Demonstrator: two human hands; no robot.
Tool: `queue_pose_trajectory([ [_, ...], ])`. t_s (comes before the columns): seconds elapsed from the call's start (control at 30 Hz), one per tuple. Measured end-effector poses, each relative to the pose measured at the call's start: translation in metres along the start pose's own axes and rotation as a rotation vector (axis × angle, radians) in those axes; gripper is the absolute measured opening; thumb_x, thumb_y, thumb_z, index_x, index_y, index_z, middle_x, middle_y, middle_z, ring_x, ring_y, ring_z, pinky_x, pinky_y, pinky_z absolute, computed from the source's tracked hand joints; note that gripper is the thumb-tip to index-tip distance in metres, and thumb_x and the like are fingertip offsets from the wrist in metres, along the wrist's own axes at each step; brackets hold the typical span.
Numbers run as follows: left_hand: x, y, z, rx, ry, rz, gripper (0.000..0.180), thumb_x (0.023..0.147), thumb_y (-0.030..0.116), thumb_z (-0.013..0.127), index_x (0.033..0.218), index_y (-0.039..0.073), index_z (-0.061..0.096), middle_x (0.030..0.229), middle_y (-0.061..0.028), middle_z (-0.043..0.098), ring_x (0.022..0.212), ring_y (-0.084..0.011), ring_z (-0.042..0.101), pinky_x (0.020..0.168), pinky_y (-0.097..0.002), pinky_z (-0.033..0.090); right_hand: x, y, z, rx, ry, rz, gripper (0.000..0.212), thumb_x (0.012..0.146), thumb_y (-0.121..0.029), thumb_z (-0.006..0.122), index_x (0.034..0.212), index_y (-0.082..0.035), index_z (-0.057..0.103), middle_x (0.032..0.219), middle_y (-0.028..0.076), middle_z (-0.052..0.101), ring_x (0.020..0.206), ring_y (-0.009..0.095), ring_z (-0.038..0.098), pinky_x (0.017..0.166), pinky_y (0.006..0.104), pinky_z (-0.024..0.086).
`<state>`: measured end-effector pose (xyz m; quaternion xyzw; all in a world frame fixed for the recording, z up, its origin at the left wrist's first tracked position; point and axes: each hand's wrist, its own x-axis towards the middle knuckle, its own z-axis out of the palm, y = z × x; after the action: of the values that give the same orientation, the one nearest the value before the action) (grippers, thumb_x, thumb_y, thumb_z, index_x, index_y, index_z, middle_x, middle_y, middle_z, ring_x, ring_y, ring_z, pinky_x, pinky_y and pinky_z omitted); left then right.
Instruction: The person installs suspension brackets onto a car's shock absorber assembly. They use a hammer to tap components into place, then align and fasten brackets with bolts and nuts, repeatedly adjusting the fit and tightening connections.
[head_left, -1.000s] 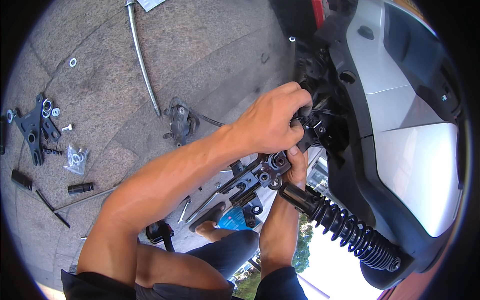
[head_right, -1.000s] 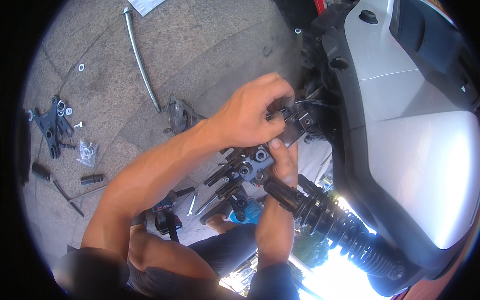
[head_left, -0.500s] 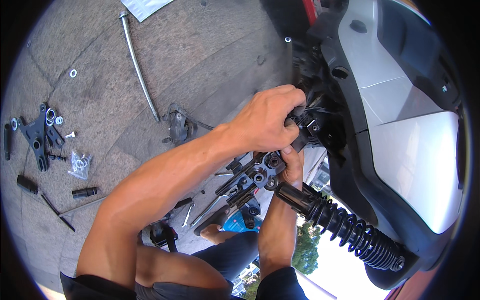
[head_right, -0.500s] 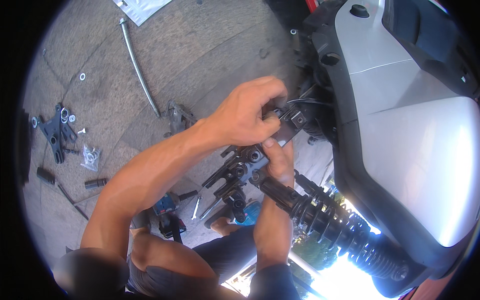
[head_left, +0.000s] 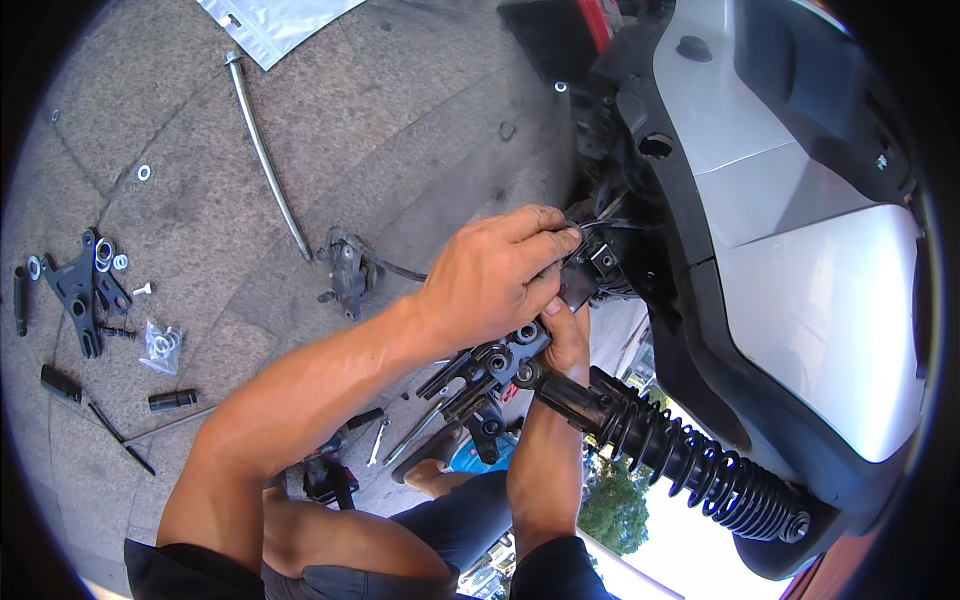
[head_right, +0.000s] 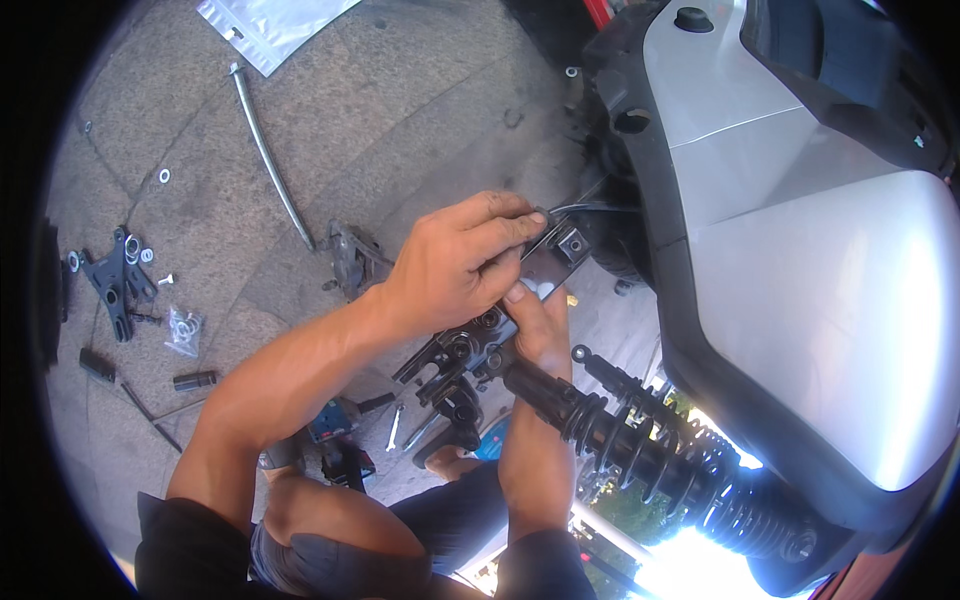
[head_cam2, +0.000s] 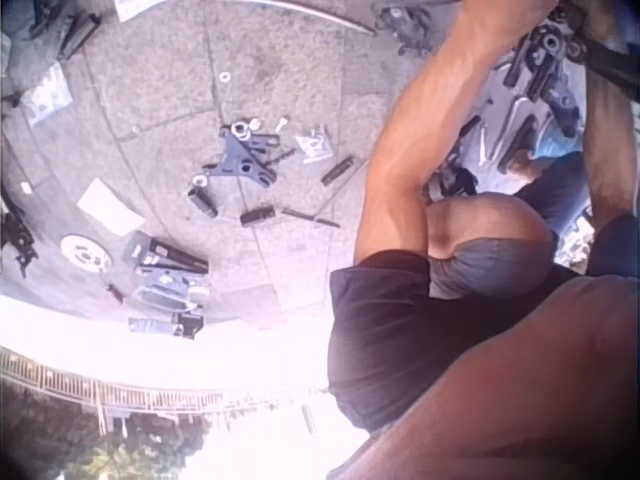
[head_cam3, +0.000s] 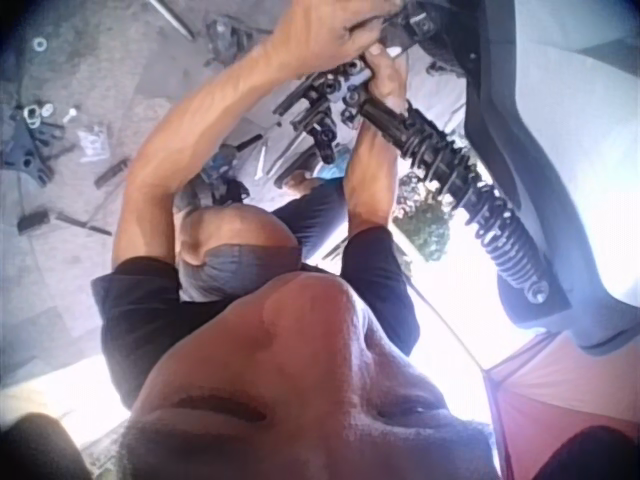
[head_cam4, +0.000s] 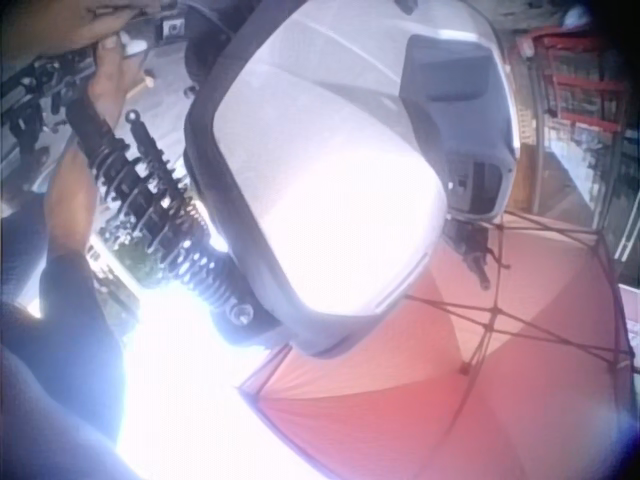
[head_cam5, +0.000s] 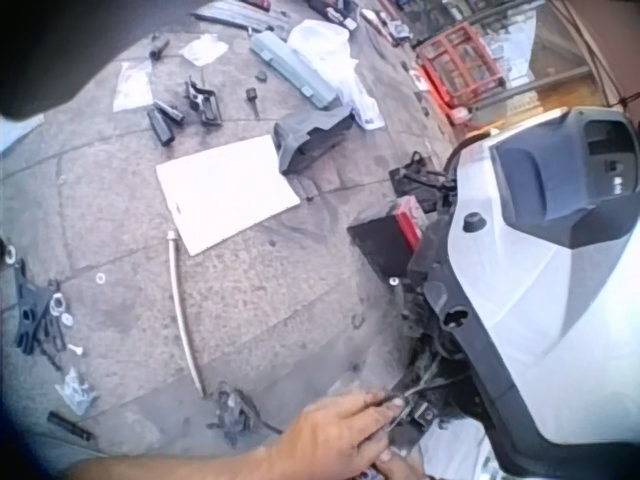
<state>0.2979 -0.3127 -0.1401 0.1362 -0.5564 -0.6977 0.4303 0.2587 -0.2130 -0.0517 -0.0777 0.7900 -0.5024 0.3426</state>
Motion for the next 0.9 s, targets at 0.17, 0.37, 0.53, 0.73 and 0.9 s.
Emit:
queue_pose_trajectory([
  [0.17,-0.003,-0.001,-0.001,-0.051,-0.043,-0.073,0.033,0.075,-0.002,0.062,0.108,0.0,0.063,0.101,-0.0141,0.063,0.078,-0.0258,0.066,0.067,-0.0319,0.053,0.003,0.002,-0.001,-0.008,-0.008,-0.015,0.062,0.082,-0.019,0.058,0.136,0.005,0.037,0.125,0.014,0.052,0.113,0.02,0.053,0.097,0.0313,0.042],
  [0.37,0.001,-0.003,0.002,-0.381,-0.018,-0.47,0.034,0.087,0.003,0.056,0.121,-0.003,0.054,0.094,-0.0139,0.064,0.069,-0.0163,0.063,0.058,-0.0295,0.052,0.004,0.005,-0.004,0.058,-0.034,-0.017,0.061,0.08,-0.025,0.061,0.13,0.005,0.041,0.115,0.017,0.056,0.103,0.023,0.059,0.088,0.0329,0.048],
  [0.53,0.009,-0.014,-0.009,-0.971,-0.263,-0.981,0.027,0.094,0.007,0.05,0.119,-0.003,0.056,0.083,-0.0113,0.066,0.046,-0.0099,0.053,0.039,-0.0235,0.044,0.003,0.008,-0.012,0.158,-0.075,0.048,0.053,0.078,-0.027,0.065,0.115,0.004,0.045,0.089,0.017,0.059,0.076,0.027,0.065,0.067,0.0364,0.056],
  [0.73,0.011,-0.024,0.002,-1.172,-0.22,-1.131,0.022,0.093,0.008,0.055,0.111,-0.003,0.059,0.084,-0.0115,0.066,0.058,-0.0135,0.061,0.045,-0.0239,0.048,0.001,0.009,-0.016,0.147,-0.033,0.082,0.051,0.074,-0.031,0.073,0.107,-0.003,0.046,0.084,0.017,0.058,0.071,0.029,0.065,0.061,0.0348,0.056],
  [0.9,0.012,-0.025,0.002,-1.208,-0.216,-1.139,0.019,0.093,0.008,0.055,0.107,-0.004,0.058,0.077,-0.0124,0.066,0.053,-0.0147,0.06,0.042,-0.0257,0.047,0.0,0.006,-0.02,0.146,-0.067,0.149,0.051,0.074,-0.031,0.073,0.107,-0.003,0.047,0.083,0.017,0.057,0.071,0.03,0.065,0.06,0.0355,0.056],
])
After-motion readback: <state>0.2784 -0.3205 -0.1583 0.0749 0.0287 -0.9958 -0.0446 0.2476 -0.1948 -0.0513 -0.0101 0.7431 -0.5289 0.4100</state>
